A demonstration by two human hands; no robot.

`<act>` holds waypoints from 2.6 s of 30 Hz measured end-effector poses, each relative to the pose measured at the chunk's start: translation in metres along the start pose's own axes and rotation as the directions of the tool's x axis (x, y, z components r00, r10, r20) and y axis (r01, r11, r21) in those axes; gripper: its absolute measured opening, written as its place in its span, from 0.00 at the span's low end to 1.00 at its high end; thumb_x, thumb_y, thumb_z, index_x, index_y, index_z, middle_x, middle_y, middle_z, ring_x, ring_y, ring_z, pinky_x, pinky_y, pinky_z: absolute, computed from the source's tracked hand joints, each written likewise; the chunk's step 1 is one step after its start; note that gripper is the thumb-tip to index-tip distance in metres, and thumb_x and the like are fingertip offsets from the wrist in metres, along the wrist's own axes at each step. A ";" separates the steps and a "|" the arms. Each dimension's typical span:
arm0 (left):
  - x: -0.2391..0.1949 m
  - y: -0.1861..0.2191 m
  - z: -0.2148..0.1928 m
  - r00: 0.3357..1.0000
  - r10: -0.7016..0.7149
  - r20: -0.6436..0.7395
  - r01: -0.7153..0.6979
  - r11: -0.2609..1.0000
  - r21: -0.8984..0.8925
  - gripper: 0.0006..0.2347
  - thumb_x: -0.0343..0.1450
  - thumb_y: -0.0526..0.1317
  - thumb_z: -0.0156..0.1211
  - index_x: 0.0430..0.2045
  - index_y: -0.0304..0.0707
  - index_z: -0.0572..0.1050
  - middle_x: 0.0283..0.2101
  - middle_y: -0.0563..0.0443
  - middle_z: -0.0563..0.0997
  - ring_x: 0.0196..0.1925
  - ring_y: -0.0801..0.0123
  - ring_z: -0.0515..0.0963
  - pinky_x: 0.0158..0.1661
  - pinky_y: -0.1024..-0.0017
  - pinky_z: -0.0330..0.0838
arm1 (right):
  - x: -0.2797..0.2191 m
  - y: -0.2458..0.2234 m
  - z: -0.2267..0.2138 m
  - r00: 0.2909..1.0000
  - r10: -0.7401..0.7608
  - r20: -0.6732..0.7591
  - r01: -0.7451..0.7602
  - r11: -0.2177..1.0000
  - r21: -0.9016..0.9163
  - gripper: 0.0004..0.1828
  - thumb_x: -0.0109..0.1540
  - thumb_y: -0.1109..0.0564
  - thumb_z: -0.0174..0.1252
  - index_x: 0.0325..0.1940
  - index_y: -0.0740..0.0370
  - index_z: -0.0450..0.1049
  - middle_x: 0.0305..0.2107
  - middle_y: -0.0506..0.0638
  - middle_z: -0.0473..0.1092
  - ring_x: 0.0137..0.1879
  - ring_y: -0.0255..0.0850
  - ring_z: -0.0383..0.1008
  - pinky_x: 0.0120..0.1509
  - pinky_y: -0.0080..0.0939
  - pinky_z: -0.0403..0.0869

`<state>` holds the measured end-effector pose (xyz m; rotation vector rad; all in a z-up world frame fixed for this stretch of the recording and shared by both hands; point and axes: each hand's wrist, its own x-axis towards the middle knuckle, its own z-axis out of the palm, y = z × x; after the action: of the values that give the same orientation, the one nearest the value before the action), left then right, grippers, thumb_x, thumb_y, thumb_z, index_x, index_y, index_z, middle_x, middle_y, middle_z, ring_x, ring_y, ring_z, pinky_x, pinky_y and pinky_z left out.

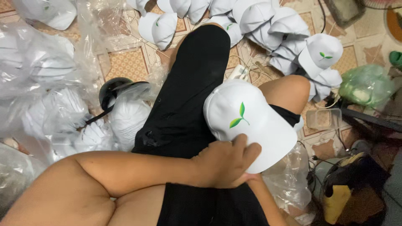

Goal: The person sits on the floor and processes white baseball caps by stuffing them with cloths, drying the embroidered logo with a hair dryer, and wiping the interior with a cloth. The person handles multiple caps one at a time.

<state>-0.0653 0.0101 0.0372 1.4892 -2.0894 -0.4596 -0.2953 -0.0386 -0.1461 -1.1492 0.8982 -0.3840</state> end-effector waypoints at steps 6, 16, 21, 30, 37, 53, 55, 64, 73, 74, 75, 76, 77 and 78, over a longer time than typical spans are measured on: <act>0.003 -0.016 -0.006 0.989 0.002 -0.150 0.032 0.974 0.223 0.18 0.65 0.48 0.71 0.26 0.36 0.67 0.16 0.46 0.69 0.09 0.72 0.70 0.09 0.71 0.65 | 0.026 -0.056 0.008 0.777 -0.572 -0.262 0.273 0.681 -0.679 0.16 0.58 0.58 0.63 0.47 0.67 0.74 0.41 0.57 0.73 0.47 0.50 0.74 0.50 0.47 0.75; 0.000 -0.024 0.005 0.967 -0.242 -0.078 0.248 0.964 0.094 0.17 0.59 0.46 0.71 0.21 0.34 0.69 0.17 0.41 0.75 0.12 0.63 0.78 0.12 0.67 0.70 | 0.003 -0.115 0.037 0.792 -0.499 -0.353 0.175 0.738 -0.652 0.08 0.58 0.66 0.69 0.41 0.71 0.81 0.29 0.54 0.73 0.28 0.38 0.67 0.33 0.39 0.64; 0.006 -0.025 -0.002 0.962 -0.232 -0.142 0.251 0.959 0.131 0.18 0.65 0.50 0.68 0.19 0.34 0.69 0.15 0.43 0.75 0.11 0.63 0.77 0.12 0.65 0.70 | 0.023 -0.122 0.057 0.852 -0.192 -0.488 0.365 0.885 0.290 0.18 0.62 0.66 0.64 0.55 0.73 0.72 0.41 0.55 0.77 0.38 0.36 0.76 0.40 0.32 0.74; -0.007 -0.047 -0.028 0.918 -0.331 -0.217 0.293 0.937 -0.187 0.08 0.64 0.37 0.61 0.23 0.29 0.71 0.21 0.33 0.77 0.21 0.42 0.80 0.24 0.54 0.75 | 0.028 -0.157 0.073 0.570 -0.819 0.066 0.644 0.395 -0.655 0.16 0.53 0.72 0.64 0.46 0.70 0.77 0.42 0.60 0.75 0.49 0.48 0.79 0.55 0.40 0.77; -0.023 -0.033 -0.035 0.941 -0.336 -0.047 0.303 0.896 -0.325 0.08 0.65 0.36 0.59 0.22 0.27 0.70 0.21 0.32 0.76 0.22 0.41 0.80 0.26 0.53 0.76 | 0.047 -0.172 0.093 0.511 -0.837 0.195 0.613 0.196 -0.766 0.09 0.53 0.62 0.70 0.33 0.66 0.78 0.27 0.53 0.71 0.31 0.46 0.73 0.35 0.42 0.71; -0.040 -0.044 -0.053 0.852 -0.513 0.104 0.330 0.372 -0.868 0.12 0.74 0.35 0.48 0.34 0.21 0.78 0.31 0.40 0.86 0.30 0.63 0.87 0.34 0.70 0.83 | 0.012 -0.240 0.093 0.586 -0.724 0.364 0.695 0.218 -0.686 0.26 0.48 0.60 0.66 0.50 0.68 0.75 0.42 0.64 0.74 0.47 0.56 0.77 0.52 0.48 0.75; -0.040 -0.047 -0.048 0.830 -0.529 0.177 0.382 0.308 -0.871 0.13 0.74 0.36 0.48 0.36 0.20 0.78 0.32 0.41 0.86 0.30 0.65 0.87 0.33 0.70 0.83 | -0.002 -0.228 0.085 0.620 -0.673 0.404 0.653 0.158 -0.740 0.25 0.48 0.61 0.67 0.49 0.67 0.76 0.41 0.61 0.75 0.45 0.53 0.77 0.50 0.46 0.75; -0.041 -0.049 -0.032 0.817 -0.571 0.073 0.517 0.671 -0.531 0.14 0.73 0.39 0.50 0.25 0.27 0.79 0.23 0.33 0.81 0.26 0.46 0.83 0.29 0.59 0.76 | 0.021 -0.196 0.132 0.695 -0.717 -0.060 0.460 0.507 -0.729 0.12 0.57 0.64 0.74 0.43 0.62 0.80 0.40 0.49 0.77 0.42 0.39 0.81 0.46 0.37 0.79; -0.043 -0.054 -0.047 0.733 -0.676 0.083 0.656 0.669 -0.348 0.15 0.70 0.43 0.55 0.17 0.30 0.81 0.18 0.34 0.80 0.21 0.42 0.82 0.26 0.55 0.76 | 0.003 -0.208 0.117 0.649 -0.692 0.316 0.630 0.257 -0.733 0.14 0.60 0.61 0.67 0.49 0.65 0.78 0.47 0.57 0.74 0.49 0.49 0.79 0.52 0.41 0.77; -0.043 -0.053 -0.046 0.755 -0.653 0.062 0.629 0.693 -0.352 0.14 0.69 0.42 0.56 0.17 0.30 0.81 0.18 0.33 0.80 0.21 0.42 0.81 0.26 0.54 0.76 | 0.000 -0.205 0.117 0.673 -0.650 0.352 0.628 0.252 -0.736 0.16 0.60 0.62 0.64 0.52 0.67 0.77 0.50 0.59 0.74 0.53 0.52 0.79 0.54 0.43 0.78; -0.042 -0.052 -0.045 0.778 -0.627 0.044 0.598 0.718 -0.356 0.14 0.69 0.42 0.56 0.17 0.30 0.81 0.18 0.33 0.80 0.21 0.41 0.81 0.26 0.53 0.76 | -0.001 -0.202 0.117 0.697 -0.606 0.383 0.623 0.248 -0.742 0.18 0.61 0.64 0.62 0.56 0.68 0.76 0.53 0.61 0.74 0.57 0.56 0.79 0.57 0.45 0.78; -0.042 -0.053 -0.044 0.801 -0.597 0.050 0.576 0.745 -0.337 0.14 0.69 0.42 0.56 0.17 0.30 0.81 0.18 0.33 0.79 0.21 0.41 0.81 0.26 0.52 0.75 | -0.001 -0.200 0.116 0.700 -0.583 0.413 0.618 0.206 -0.759 0.20 0.58 0.64 0.61 0.56 0.67 0.76 0.52 0.61 0.75 0.57 0.56 0.79 0.56 0.45 0.78; -0.042 -0.054 -0.043 0.822 -0.567 0.054 0.552 0.770 -0.320 0.14 0.69 0.41 0.55 0.17 0.30 0.81 0.18 0.32 0.79 0.21 0.40 0.80 0.26 0.52 0.75 | 0.003 -0.196 0.115 0.703 -0.557 0.443 0.614 0.161 -0.772 0.22 0.56 0.63 0.60 0.55 0.66 0.76 0.51 0.61 0.75 0.56 0.56 0.79 0.55 0.46 0.78; -0.042 -0.054 -0.041 0.842 -0.536 0.059 0.527 0.795 -0.302 0.14 0.69 0.41 0.55 0.16 0.30 0.80 0.18 0.32 0.79 0.21 0.40 0.80 0.26 0.51 0.75 | 0.007 -0.192 0.114 0.705 -0.529 0.472 0.611 0.115 -0.784 0.24 0.53 0.63 0.59 0.55 0.65 0.76 0.49 0.60 0.75 0.56 0.56 0.79 0.54 0.47 0.79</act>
<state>0.0110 0.0323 0.0310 1.8594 -1.4530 -0.9207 -0.1700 -0.0485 0.0380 -2.6393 0.4799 -0.4650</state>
